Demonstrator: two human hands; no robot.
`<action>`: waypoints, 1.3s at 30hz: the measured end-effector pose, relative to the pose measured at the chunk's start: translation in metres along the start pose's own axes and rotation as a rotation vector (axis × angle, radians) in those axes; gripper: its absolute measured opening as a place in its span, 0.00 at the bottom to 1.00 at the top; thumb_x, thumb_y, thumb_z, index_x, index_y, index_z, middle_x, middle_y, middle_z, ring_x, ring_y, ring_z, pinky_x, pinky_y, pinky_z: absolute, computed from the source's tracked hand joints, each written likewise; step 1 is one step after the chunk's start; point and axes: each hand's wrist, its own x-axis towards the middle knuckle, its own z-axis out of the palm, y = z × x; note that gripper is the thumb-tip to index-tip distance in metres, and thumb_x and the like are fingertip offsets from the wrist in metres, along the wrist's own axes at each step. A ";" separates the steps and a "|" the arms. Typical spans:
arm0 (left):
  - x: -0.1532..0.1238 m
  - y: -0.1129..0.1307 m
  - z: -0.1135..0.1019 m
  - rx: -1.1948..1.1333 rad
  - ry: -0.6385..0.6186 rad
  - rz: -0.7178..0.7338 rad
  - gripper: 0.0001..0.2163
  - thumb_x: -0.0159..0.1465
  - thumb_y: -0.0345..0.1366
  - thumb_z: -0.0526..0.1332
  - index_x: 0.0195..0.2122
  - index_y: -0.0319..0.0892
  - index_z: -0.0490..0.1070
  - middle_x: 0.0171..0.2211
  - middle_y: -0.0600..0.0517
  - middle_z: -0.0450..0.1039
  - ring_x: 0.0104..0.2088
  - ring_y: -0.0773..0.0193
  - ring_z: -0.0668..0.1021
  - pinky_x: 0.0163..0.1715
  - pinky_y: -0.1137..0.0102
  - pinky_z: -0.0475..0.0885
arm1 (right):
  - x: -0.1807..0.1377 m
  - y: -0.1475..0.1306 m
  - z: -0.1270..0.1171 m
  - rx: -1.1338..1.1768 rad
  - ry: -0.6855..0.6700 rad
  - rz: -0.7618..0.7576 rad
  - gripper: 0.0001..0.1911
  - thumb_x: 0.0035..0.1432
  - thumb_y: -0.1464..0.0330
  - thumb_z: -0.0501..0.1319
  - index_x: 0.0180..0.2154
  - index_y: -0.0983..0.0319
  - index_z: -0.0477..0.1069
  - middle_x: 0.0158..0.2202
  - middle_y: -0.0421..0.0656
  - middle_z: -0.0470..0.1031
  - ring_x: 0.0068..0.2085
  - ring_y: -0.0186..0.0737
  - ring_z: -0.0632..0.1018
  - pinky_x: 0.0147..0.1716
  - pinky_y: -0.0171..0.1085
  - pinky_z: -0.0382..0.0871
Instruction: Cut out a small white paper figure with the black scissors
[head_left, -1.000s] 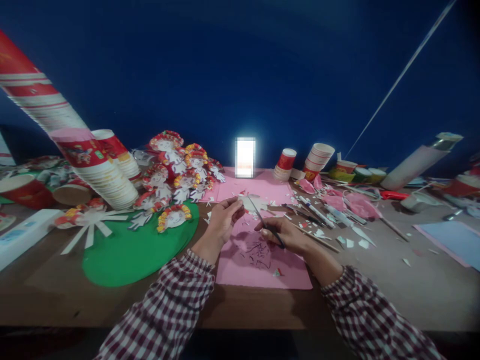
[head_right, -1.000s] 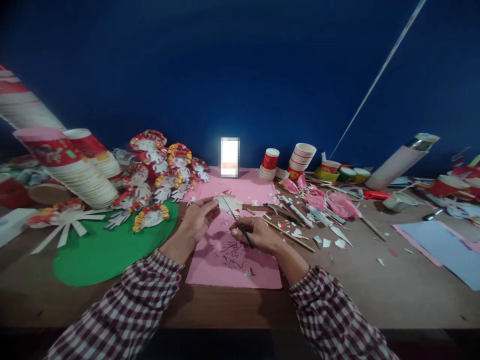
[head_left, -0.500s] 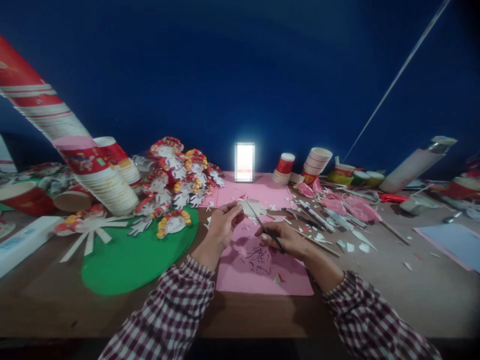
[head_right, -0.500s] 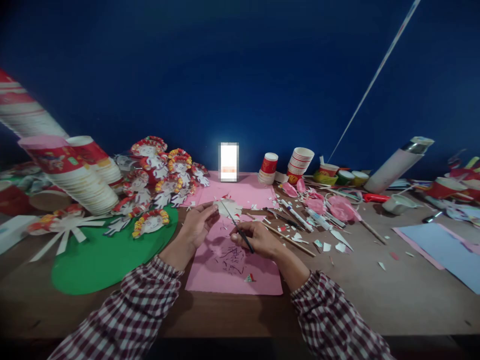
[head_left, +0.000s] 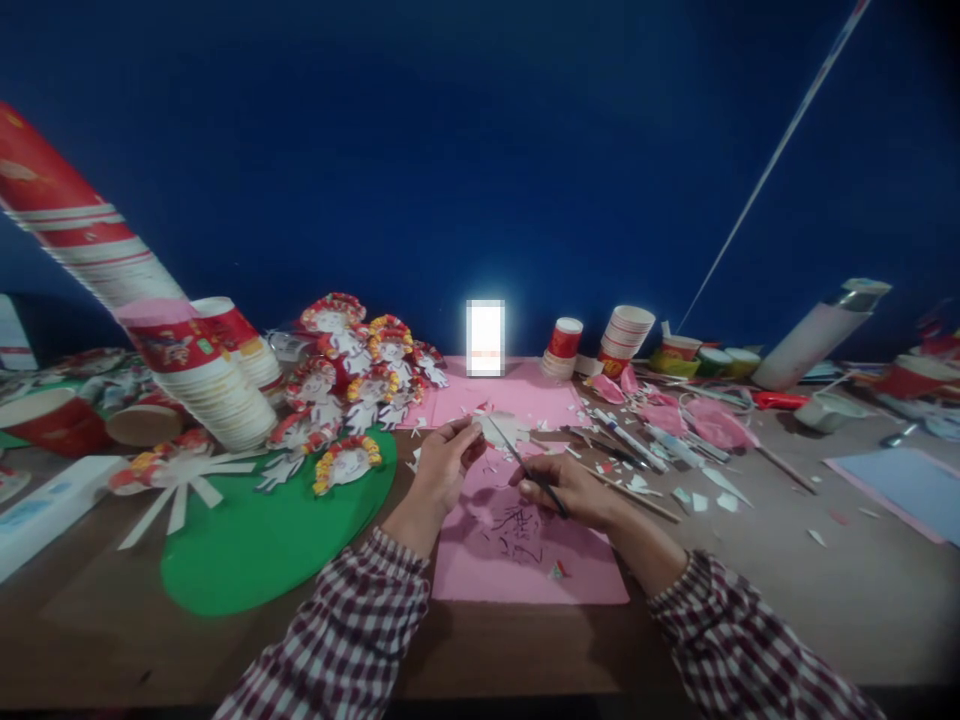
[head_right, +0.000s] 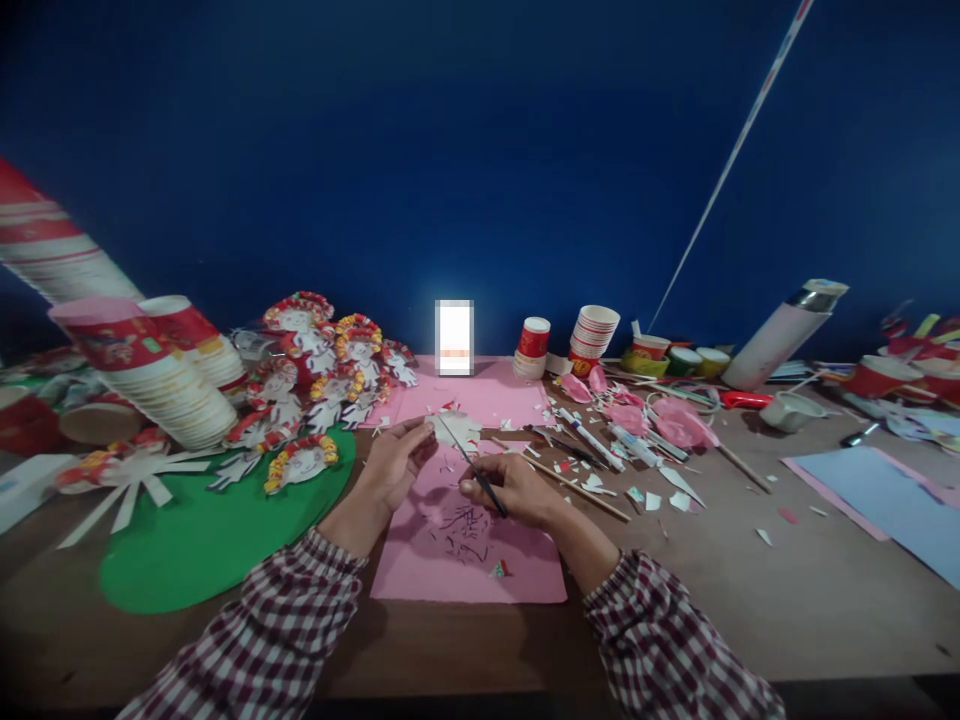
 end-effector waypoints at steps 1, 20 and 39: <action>0.000 0.000 0.000 -0.002 -0.001 -0.002 0.11 0.45 0.29 0.71 0.29 0.36 0.73 0.24 0.52 0.74 0.25 0.72 0.75 0.29 0.76 0.72 | 0.000 0.000 0.000 -0.003 0.003 -0.003 0.21 0.52 0.53 0.62 0.36 0.66 0.71 0.22 0.37 0.66 0.20 0.28 0.65 0.18 0.28 0.58; 0.000 0.000 0.000 -0.019 0.012 -0.002 0.12 0.45 0.29 0.70 0.30 0.35 0.73 0.26 0.51 0.74 0.26 0.72 0.75 0.30 0.75 0.72 | 0.001 -0.001 0.000 -0.055 0.006 -0.041 0.20 0.53 0.54 0.61 0.32 0.67 0.70 0.22 0.37 0.63 0.21 0.28 0.63 0.19 0.27 0.57; 0.000 0.001 0.001 -0.030 0.022 -0.019 0.12 0.43 0.29 0.70 0.30 0.35 0.73 0.23 0.52 0.74 0.24 0.72 0.75 0.28 0.76 0.72 | 0.002 -0.003 0.000 -0.041 0.013 -0.016 0.21 0.52 0.54 0.62 0.31 0.68 0.71 0.21 0.37 0.63 0.19 0.27 0.62 0.17 0.27 0.57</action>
